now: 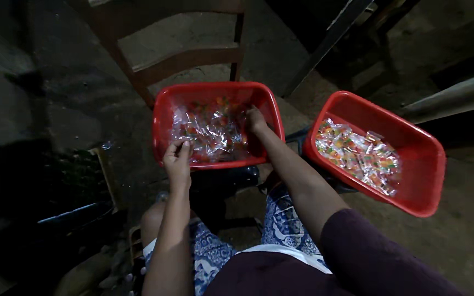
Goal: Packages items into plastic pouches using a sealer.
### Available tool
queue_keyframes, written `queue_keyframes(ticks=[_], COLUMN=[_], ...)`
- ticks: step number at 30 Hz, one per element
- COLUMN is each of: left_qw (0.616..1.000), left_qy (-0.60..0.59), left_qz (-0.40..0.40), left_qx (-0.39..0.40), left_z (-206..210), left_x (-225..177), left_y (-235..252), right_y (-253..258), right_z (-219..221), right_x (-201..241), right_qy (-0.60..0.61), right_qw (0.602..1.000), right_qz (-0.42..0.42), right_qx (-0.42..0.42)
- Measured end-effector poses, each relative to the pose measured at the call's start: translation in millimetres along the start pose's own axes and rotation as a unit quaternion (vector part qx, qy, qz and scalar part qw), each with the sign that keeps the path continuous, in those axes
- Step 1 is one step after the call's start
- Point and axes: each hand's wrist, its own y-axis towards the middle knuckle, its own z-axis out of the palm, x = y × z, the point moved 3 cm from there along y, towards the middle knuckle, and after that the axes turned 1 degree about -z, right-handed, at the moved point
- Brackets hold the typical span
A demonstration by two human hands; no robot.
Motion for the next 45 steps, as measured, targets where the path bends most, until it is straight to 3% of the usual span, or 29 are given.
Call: queue_keyframes(ticks=[2, 7, 13, 19, 21, 24, 26, 31, 35, 39, 42, 45], left_qw=[1.0, 1.0, 0.999, 0.993, 0.991, 0.978, 0.959, 0.931, 0.901, 0.863, 0.854, 0.91], left_qy=[0.001, -0.004, 0.011, -0.104, -0.129, -0.171, -0.238, -0.333, -0.349, -0.339, -0.313, -0.222], left_qz=[-0.01, -0.009, -0.001, 0.056, 0.039, 0.012, -0.012, -0.117, -0.215, -0.28, -0.309, -0.26], left_qx=[0.007, 0.029, 0.052, -0.009, 0.019, 0.121, 0.151, 0.097, 0.141, 0.25, 0.279, 0.235], left_z=[0, 3, 3, 7, 15, 36, 52, 64, 51, 38, 36, 32], left_x=[2, 3, 1, -17, -29, -43, -55, -85, -104, -104, -103, -100], left_y=[2, 2, 0, -18, -37, -75, -105, -157, -183, -206, -219, -227], right_y=[3, 13, -11, -97, -135, -186, -212, -269, -297, -312, -323, -330], right_z=[0, -14, -58, -134, -160, -182, -183, -173, -168, -158, -144, -135], right_x=[3, 3, 23, 76, 98, 121, 129, 135, 122, 121, 129, 126], right_qy=[-0.066, -0.062, 0.04, 0.211, 0.265, 0.325, 0.348, 0.391, 0.533, 0.463, 0.406, 0.425], right_qw=[0.997, 0.997, 0.996, 0.966, 0.948, 0.921, 0.91, 0.887, 0.798, 0.819, 0.819, 0.827], right_qz=[-0.026, -0.031, -0.059, -0.147, -0.175, -0.207, -0.222, -0.245, -0.28, -0.33, -0.398, -0.368], right_qx=[0.016, -0.035, -0.044, -0.013, 0.019, 0.052, 0.047, 0.004, 0.032, 0.077, 0.074, 0.022])
